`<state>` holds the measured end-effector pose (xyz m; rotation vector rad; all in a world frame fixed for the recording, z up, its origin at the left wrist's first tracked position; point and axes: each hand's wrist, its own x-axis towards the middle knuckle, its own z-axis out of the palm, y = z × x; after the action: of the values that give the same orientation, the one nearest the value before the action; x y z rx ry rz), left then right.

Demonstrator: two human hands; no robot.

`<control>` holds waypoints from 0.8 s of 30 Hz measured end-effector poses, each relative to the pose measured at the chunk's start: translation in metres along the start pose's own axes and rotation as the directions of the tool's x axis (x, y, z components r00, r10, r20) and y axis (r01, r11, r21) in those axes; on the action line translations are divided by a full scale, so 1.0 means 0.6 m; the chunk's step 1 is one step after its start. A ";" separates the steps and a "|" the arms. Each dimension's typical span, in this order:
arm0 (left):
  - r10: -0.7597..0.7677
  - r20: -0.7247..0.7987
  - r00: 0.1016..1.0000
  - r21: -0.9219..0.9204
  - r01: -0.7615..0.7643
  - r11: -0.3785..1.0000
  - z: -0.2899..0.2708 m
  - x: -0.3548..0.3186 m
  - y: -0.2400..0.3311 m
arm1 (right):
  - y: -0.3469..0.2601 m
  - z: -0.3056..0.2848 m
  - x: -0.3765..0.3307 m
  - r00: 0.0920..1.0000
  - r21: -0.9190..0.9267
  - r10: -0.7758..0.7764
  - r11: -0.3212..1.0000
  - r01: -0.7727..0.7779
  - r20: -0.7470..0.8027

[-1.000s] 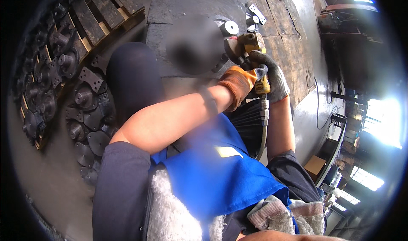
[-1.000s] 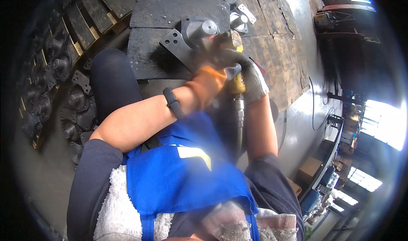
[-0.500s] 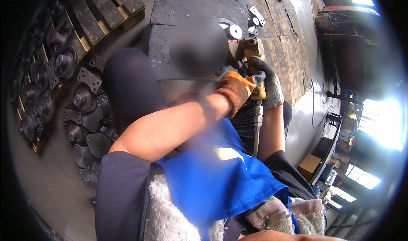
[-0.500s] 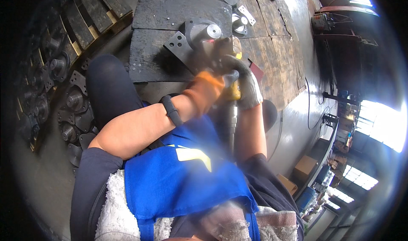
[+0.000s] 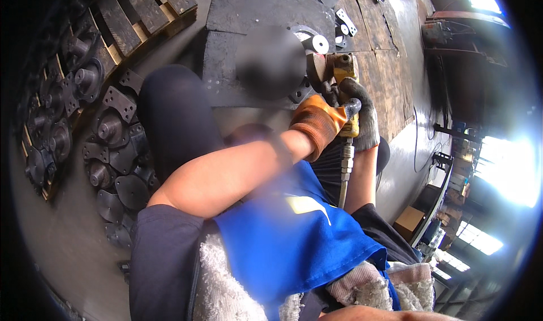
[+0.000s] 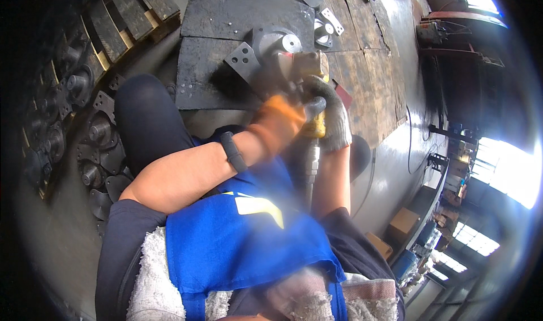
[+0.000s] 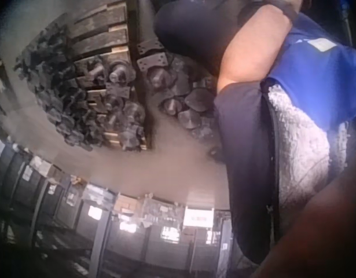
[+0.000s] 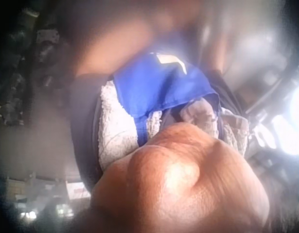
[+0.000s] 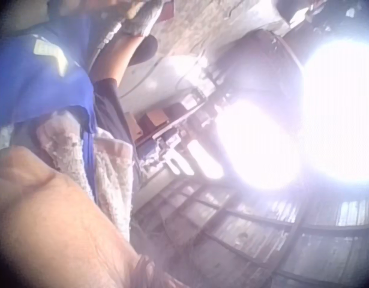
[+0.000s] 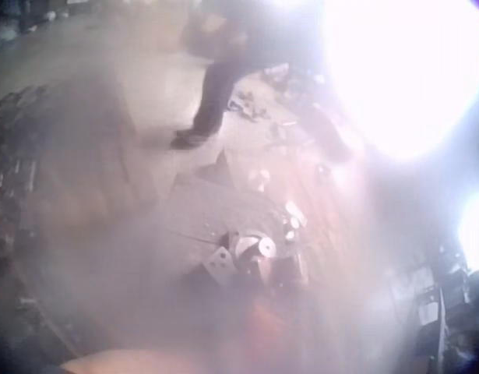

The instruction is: The person sits on the floor and uses a handheld angle grinder to smooth the surface of metal parts. They pick up a part, grind it, and place it on a wooden pallet before repeating the process with another part.

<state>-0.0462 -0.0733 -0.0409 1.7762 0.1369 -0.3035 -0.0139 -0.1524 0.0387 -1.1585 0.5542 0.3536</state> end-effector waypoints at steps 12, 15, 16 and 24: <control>0.259 0.151 0.954 0.520 -0.299 0.800 0.057 0.035 -0.068 | -0.004 0.032 -0.010 0.993 -0.147 -0.096 0.985 0.085 -0.071; 0.226 0.311 0.923 0.565 -0.371 0.737 -0.022 0.000 0.015 | -0.001 0.008 0.005 0.990 -0.124 -0.090 0.989 0.076 -0.110; 0.294 0.381 0.876 0.619 -0.478 0.623 -0.085 -0.030 0.068 | 0.001 0.002 0.006 0.989 -0.123 -0.093 0.989 0.079 -0.111; 0.126 0.248 0.961 0.513 -0.240 0.824 -0.120 -0.034 0.086 | 0.009 -0.002 0.031 0.992 -0.106 -0.121 0.988 0.116 -0.042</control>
<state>-0.0434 -0.0134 0.0276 2.2846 -0.3003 -0.4100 -0.0018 -0.1516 0.0232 -1.2966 0.5110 0.2554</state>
